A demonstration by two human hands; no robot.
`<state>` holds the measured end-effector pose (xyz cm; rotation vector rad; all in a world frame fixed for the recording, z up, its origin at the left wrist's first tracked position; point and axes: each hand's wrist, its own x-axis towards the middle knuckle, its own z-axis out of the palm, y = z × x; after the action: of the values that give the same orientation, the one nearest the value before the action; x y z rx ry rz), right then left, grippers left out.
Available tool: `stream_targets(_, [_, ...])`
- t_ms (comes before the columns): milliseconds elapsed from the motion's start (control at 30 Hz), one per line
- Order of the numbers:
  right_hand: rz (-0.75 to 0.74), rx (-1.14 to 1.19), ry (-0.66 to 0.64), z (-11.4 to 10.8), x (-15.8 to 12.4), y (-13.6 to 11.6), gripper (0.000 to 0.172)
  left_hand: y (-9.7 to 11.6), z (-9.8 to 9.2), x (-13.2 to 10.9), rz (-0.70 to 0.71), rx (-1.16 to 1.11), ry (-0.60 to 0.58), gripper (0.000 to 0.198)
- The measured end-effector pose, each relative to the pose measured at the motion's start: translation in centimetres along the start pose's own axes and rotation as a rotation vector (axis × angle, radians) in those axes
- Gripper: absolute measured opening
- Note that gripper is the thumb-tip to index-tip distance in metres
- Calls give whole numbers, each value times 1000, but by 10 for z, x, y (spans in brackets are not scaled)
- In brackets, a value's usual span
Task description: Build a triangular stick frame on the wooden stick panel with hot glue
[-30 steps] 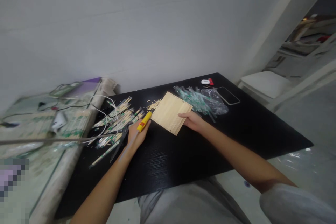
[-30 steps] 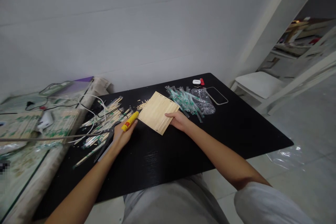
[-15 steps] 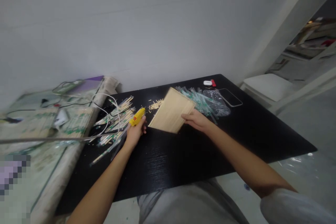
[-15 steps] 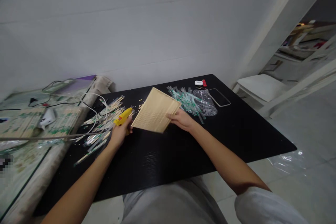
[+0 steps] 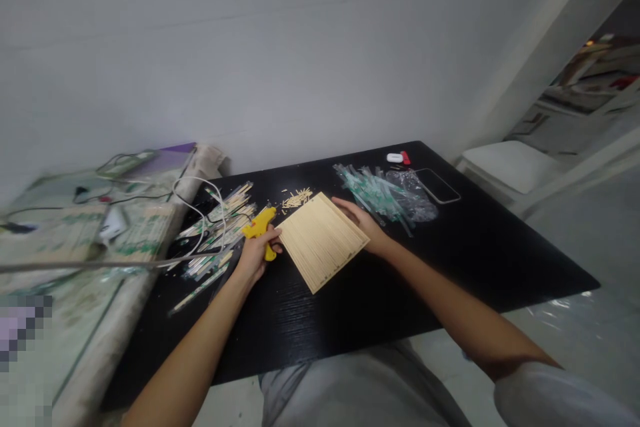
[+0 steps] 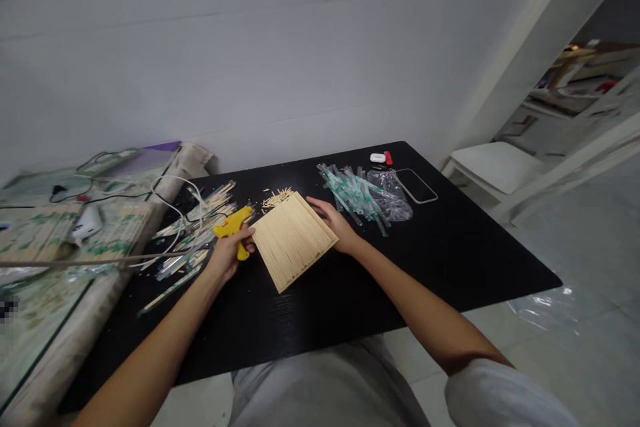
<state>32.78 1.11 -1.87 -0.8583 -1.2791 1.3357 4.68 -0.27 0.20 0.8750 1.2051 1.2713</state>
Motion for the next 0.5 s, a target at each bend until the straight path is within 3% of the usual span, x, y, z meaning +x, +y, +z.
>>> stream_targets(67, [143, 58, 27, 1, 2, 6, 56, 1, -1, 2, 16, -18, 29, 48])
stream_targets(167, [384, 132, -9, 2, 3, 7, 33, 1, -1, 3, 26, -26, 49, 49])
stream_targets(233, [490, 199, -42, 5, 1, 4, 41, 1, 0, 2, 21, -20, 49, 49])
stream_targets(400, [468, 82, -141, 13, -5, 1, 34, -1, 0, 1, -8, 41, 39, 46])
stream_targets(500, [457, 23, -136, 14, -7, 6, 34, -5, -1, 3, -8, 104, 30, 46])
